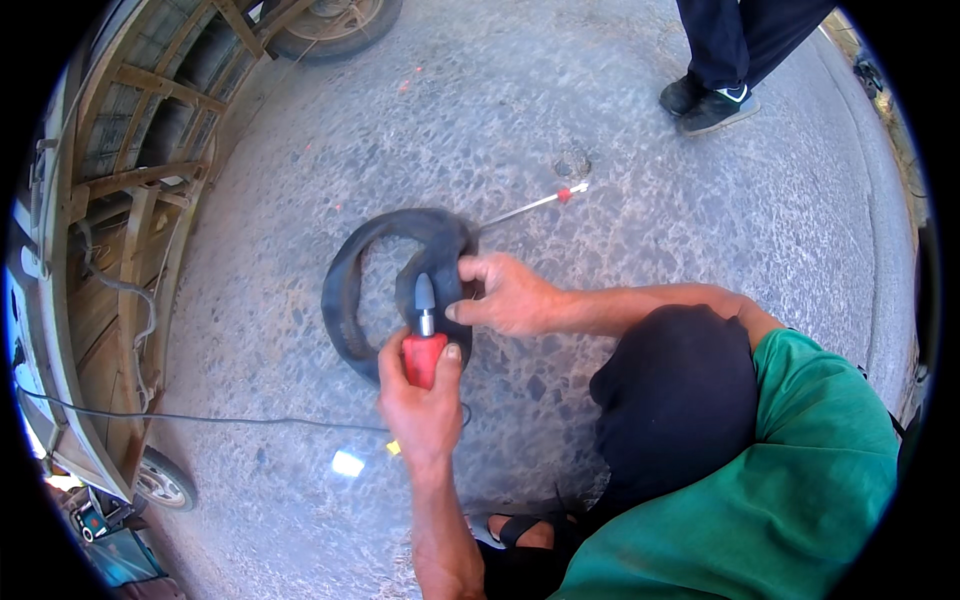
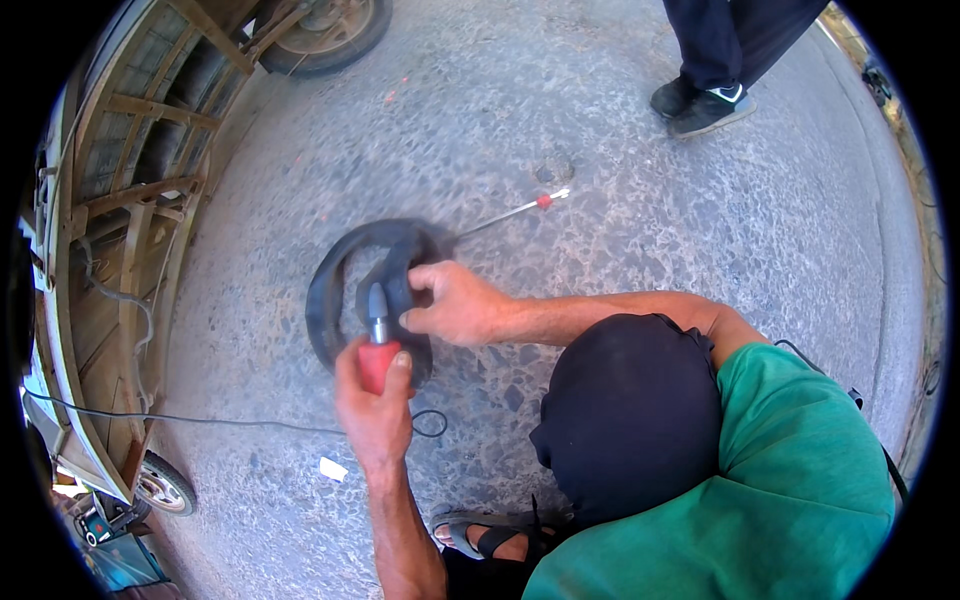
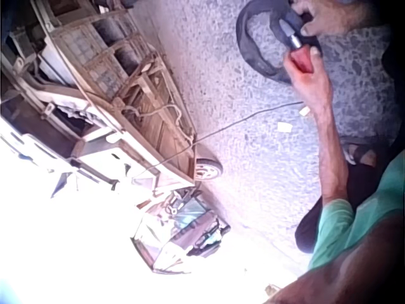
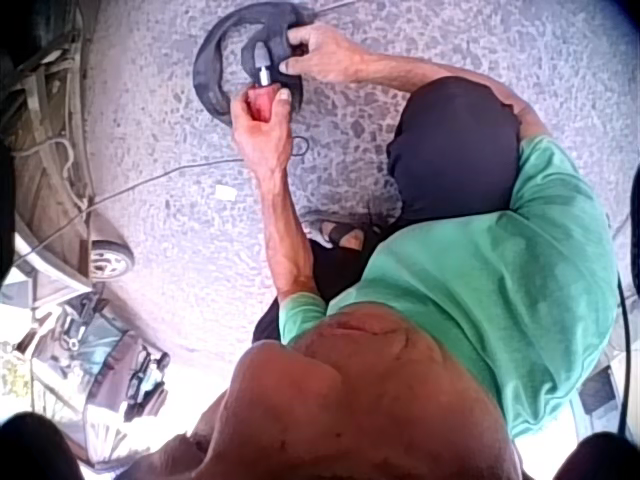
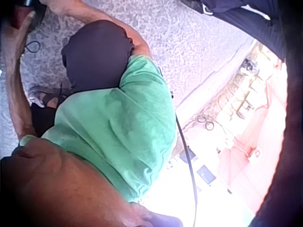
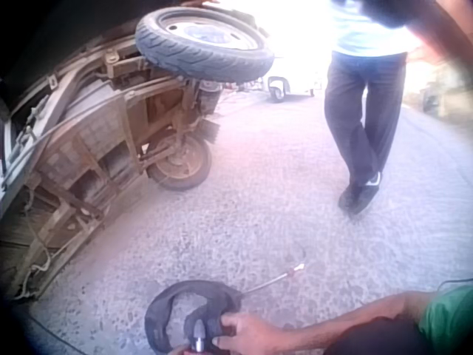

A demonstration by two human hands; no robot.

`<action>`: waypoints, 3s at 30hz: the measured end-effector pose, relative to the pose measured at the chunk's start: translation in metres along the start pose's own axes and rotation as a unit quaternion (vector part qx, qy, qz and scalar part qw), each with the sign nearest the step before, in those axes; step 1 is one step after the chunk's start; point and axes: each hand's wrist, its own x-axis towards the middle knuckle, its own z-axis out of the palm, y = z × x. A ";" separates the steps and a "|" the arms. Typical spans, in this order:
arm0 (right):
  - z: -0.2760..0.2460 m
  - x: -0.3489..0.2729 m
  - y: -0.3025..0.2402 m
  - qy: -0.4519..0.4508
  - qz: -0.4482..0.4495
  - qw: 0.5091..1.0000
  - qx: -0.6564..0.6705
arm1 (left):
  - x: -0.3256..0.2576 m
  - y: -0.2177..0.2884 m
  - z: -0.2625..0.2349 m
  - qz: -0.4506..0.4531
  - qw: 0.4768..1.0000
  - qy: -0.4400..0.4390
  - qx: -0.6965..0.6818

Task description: The person sits on the floor and uses a metal tool to scrape the inner surface of a black rubber tire. They then use a red electric grinding tool to smooth the tire's surface and apply a yellow substance from a tube to the treated area.

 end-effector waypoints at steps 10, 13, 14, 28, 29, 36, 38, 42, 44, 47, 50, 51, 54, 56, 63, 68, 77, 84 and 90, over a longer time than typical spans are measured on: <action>0.001 -0.001 -0.006 -0.003 0.004 0.999 -0.036 | 0.002 -0.009 -0.001 0.029 0.999 0.025 -0.005; -0.001 -0.002 -0.008 -0.004 0.008 0.999 -0.035 | 0.003 -0.011 -0.005 -0.002 0.999 0.026 -0.028; -0.001 -0.001 -0.006 -0.004 0.011 1.000 -0.028 | 0.004 -0.012 -0.005 -0.003 0.999 0.026 -0.026; -0.001 0.004 0.001 -0.011 0.038 0.999 0.035 | 0.003 -0.010 -0.004 -0.019 0.999 0.029 -0.022; 0.000 0.004 -0.003 -0.009 0.055 0.996 0.076 | 0.004 -0.011 -0.005 -0.017 0.999 0.027 -0.022; 0.005 0.003 0.000 0.036 0.035 0.987 0.150 | 0.003 -0.007 -0.005 -0.017 1.000 0.011 -0.011; 0.005 0.004 0.001 0.043 0.037 0.986 0.159 | 0.004 -0.007 -0.005 -0.015 1.000 0.007 -0.008; 0.002 0.003 -0.007 0.017 0.094 0.989 0.114 | 0.004 -0.008 -0.006 -0.010 1.000 0.007 -0.004; 0.004 0.002 -0.010 0.019 0.092 0.989 0.111 | 0.003 -0.007 -0.006 -0.011 1.000 0.007 -0.002; 0.003 0.002 -0.010 0.017 0.088 0.990 0.106 | 0.004 -0.006 -0.005 -0.011 1.000 0.004 -0.001; 0.003 0.001 -0.011 0.014 0.087 0.990 0.106 | 0.004 -0.006 -0.005 -0.014 1.000 0.001 0.000; 0.003 0.001 -0.012 0.014 0.088 0.990 0.106 | 0.003 -0.004 -0.005 -0.016 1.000 -0.001 0.004; 0.003 0.002 -0.010 0.007 0.084 0.991 0.099 | 0.002 -0.001 -0.005 -0.013 1.000 -0.010 0.019; 0.003 0.003 -0.007 0.004 0.081 0.992 0.091 | 0.001 0.001 -0.004 -0.002 0.999 -0.016 0.028; 0.002 0.002 -0.009 -0.010 0.066 0.995 0.076 | 0.000 -0.004 -0.002 -0.005 1.000 -0.001 0.003; 0.003 0.003 -0.004 -0.015 0.064 0.991 0.115 | -0.001 -0.001 -0.003 0.034 0.999 -0.013 0.040; 0.003 0.001 -0.007 -0.017 0.065 0.988 0.139 | 0.001 -0.008 -0.004 0.010 1.000 -0.002 0.018; 0.003 0.002 -0.005 -0.019 0.063 0.990 0.129 | 0.000 -0.010 -0.002 0.003 1.000 0.003 -0.006; 0.006 0.001 -0.009 -0.001 0.072 0.983 0.166 | 0.002 -0.012 -0.004 0.041 0.999 0.017 0.013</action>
